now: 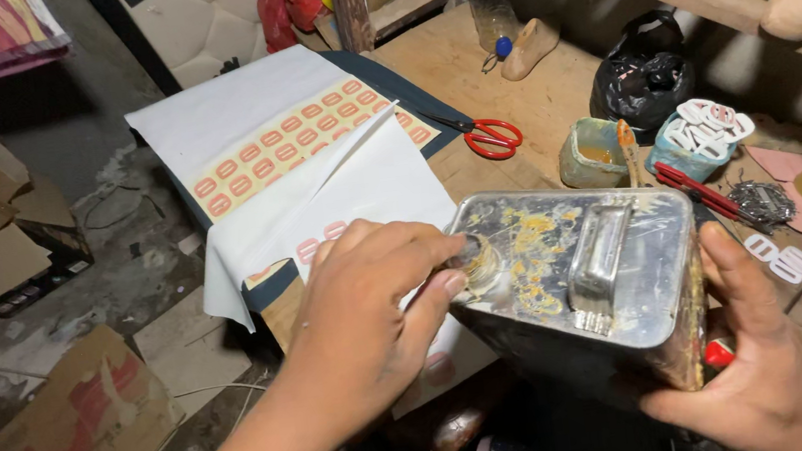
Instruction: The person places white plastic buckles onto a sheet of pink adhesive labels, then uses a brush to apply glue from a small container onto the labels and buckles. The person continues applying glue to multiple labels in sequence.
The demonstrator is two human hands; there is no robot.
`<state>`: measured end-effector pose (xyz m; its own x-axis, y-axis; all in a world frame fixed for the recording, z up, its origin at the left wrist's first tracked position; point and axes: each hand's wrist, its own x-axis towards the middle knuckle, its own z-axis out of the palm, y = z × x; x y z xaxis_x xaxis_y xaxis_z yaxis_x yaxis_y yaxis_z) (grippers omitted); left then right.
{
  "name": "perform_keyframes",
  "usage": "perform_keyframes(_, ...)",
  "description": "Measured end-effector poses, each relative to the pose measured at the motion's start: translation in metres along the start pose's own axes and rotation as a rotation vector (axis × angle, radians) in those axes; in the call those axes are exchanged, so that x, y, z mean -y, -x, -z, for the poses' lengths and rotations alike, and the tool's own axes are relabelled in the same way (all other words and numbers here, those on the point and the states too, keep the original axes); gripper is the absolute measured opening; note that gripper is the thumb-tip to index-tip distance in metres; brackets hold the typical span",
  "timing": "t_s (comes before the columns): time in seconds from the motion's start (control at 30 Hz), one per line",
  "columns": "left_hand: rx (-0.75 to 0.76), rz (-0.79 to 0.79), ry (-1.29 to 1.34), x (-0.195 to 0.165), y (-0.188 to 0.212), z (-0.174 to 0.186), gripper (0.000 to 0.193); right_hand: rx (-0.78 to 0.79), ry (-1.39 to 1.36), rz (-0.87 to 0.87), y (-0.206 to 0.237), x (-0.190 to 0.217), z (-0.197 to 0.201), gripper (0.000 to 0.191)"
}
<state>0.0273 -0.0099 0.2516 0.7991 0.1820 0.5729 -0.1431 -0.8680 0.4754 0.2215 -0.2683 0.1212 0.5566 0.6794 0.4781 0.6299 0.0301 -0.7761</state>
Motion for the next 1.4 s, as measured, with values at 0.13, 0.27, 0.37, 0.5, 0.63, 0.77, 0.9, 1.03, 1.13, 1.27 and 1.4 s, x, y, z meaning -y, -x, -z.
perform_keyframes(0.13,0.013,-0.013,0.050,0.019,0.000,-0.030,0.009,0.006,-0.015,0.023,0.009,-0.005,0.013,0.142)
perform_keyframes(0.27,-0.039,0.003,0.119,0.027,-0.001,-0.055,0.005,0.020,0.026,-0.035,0.012,-0.006,0.018,0.142)
perform_keyframes(0.37,-0.074,0.388,0.632,0.040,-0.005,-0.058,0.014,0.044,0.092,0.059,0.012,-0.005,0.020,0.142)
perform_keyframes(0.5,-0.518,0.617,1.288,0.084,-0.005,-0.021,0.017,0.019,0.113,-0.011,0.000,-0.006,0.028,0.140)
perform_keyframes(0.63,-0.615,0.517,1.141,0.105,0.021,-0.014,0.013,0.082,0.411,0.083,-0.029,-0.009,0.047,0.137)
perform_keyframes(0.77,-0.499,0.562,0.856,0.114,0.048,-0.037,0.016,0.157,0.506,0.028,-0.059,-0.007,0.048,0.134)
perform_keyframes(0.9,-0.389,0.542,0.512,0.121,0.060,-0.061,0.019,0.265,0.651,0.228,-0.089,-0.003,0.049,0.124)
perform_keyframes(1.03,-0.332,0.737,0.670,0.123,0.066,-0.081,0.019,0.318,0.714,0.189,-0.103,-0.007,0.046,0.125)
perform_keyframes(1.13,-0.337,0.523,0.502,0.128,0.068,-0.087,0.017,0.383,0.625,0.169,-0.115,-0.014,0.047,0.124)
perform_keyframes(1.27,-0.358,0.483,0.476,0.133,0.066,-0.094,0.014,0.293,0.804,0.192,-0.119,-0.018,0.043,0.127)
perform_keyframes(1.4,-0.363,0.459,0.429,0.135,0.059,-0.100,0.012,0.317,0.777,0.021,-0.122,-0.013,0.042,0.126)
